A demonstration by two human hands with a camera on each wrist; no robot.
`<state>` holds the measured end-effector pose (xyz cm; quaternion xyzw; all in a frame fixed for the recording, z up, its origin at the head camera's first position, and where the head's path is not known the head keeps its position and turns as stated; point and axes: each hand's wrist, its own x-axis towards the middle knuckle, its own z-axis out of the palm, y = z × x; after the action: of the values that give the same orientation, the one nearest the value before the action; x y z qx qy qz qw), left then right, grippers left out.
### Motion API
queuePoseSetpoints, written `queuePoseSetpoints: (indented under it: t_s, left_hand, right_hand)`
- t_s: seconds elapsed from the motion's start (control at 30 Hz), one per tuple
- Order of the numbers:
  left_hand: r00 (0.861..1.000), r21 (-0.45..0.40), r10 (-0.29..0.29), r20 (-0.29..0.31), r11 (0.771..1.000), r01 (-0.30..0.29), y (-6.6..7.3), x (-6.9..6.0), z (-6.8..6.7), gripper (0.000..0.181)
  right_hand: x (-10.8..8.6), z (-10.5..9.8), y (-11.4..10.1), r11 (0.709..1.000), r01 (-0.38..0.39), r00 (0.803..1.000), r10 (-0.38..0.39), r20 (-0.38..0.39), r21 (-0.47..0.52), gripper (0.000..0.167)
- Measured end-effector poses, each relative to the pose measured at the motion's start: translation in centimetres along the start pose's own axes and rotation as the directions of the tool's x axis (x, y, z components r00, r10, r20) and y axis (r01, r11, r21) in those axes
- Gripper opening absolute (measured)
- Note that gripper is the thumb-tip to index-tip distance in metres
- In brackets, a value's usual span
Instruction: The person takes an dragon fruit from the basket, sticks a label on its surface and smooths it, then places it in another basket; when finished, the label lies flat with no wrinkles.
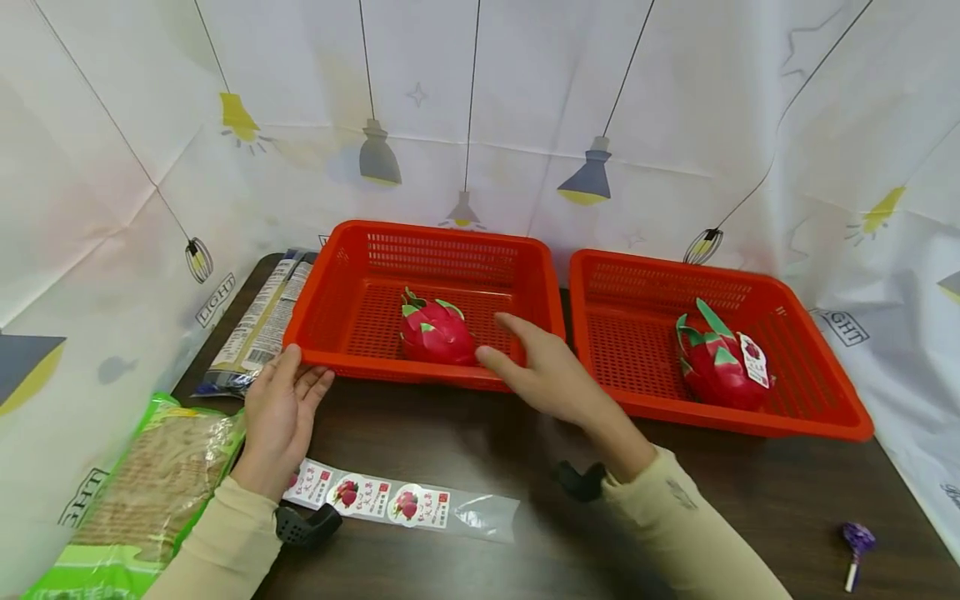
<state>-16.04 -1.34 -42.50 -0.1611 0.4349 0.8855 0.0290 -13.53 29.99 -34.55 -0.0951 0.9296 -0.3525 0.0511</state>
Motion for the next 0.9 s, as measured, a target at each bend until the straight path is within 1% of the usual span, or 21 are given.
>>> queuePoseSetpoints:
  t_s: [0.07, 0.1, 0.17, 0.2, 0.27, 0.33, 0.4, 0.47, 0.57, 0.67, 0.8, 0.9]
  left_hand:
    - [1.0, -0.025, 0.004, -0.008, 1.0, -0.004, -0.2, 0.1, 0.1, 0.033]
    - [1.0, -0.035, 0.003, -0.013, 0.999, -0.004, -0.3, 0.1, 0.1, 0.032]
    - [1.0, -0.057, -0.002, -0.019, 0.998, 0.001, -0.4, 0.0, 0.1, 0.031]
    - [1.0, -0.073, -0.007, -0.024, 0.997, 0.005, -0.5, 0.0, 0.0, 0.031]
    - [1.0, -0.089, -0.006, -0.019, 0.996, 0.005, -0.5, -0.1, 0.0, 0.029]
    - [1.0, -0.109, 0.004, -0.009, 0.994, -0.005, -0.6, -0.1, 0.1, 0.026]
    - [1.0, -0.133, 0.018, -0.003, 0.991, -0.018, -0.5, 0.0, 0.1, 0.022]
    - [0.999, -0.15, 0.034, -0.012, 0.988, -0.035, -0.5, 0.0, 0.1, 0.018]
    - [0.999, -0.154, 0.044, -0.02, 0.987, -0.047, -0.6, 0.1, 0.2, 0.015]
    - [0.999, -0.138, 0.046, -0.011, 0.989, -0.047, -0.7, 0.1, 0.4, 0.015]
    - [0.999, -0.128, 0.051, 0.0, 0.99, -0.051, -0.8, 0.2, 0.4, 0.017]
    - [0.998, -0.136, 0.056, -0.006, 0.989, -0.056, -0.9, 0.3, 0.2, 0.017]
  right_hand:
    - [2.7, 1.6, -0.6, 0.993, -0.03, 0.999, 0.033, 0.025, -0.118, 0.079]
    - [3.9, 2.2, -0.7, 0.987, -0.051, 0.997, 0.058, 0.041, -0.15, 0.08]
    - [6.0, 3.2, -0.9, 0.979, -0.102, 0.991, 0.116, 0.07, -0.176, 0.079]
    - [6.8, 3.7, -0.8, 0.975, -0.138, 0.985, 0.154, 0.083, -0.175, 0.077]
    - [8.0, 4.2, -0.7, 0.963, -0.221, 0.965, 0.238, 0.108, -0.153, 0.074]
    - [8.7, 4.4, -0.5, 0.948, -0.298, 0.943, 0.31, 0.121, -0.111, 0.074]
    - [9.2, 4.4, -0.3, 0.935, -0.349, 0.924, 0.354, 0.141, -0.064, 0.076]
    - [9.6, 4.5, -0.1, 0.929, -0.37, 0.913, 0.369, 0.174, -0.031, 0.079]
    - [10.1, 4.5, 0.3, 0.929, -0.371, 0.904, 0.36, 0.229, 0.002, 0.081]
    - [10.3, 4.5, 0.7, 0.932, -0.361, 0.899, 0.34, 0.277, 0.026, 0.078]
    - [10.4, 4.7, 0.8, 0.941, -0.336, 0.902, 0.306, 0.306, 0.049, 0.077]
    - [10.5, 4.9, 0.4, 0.948, -0.316, 0.91, 0.289, 0.297, 0.046, 0.075]
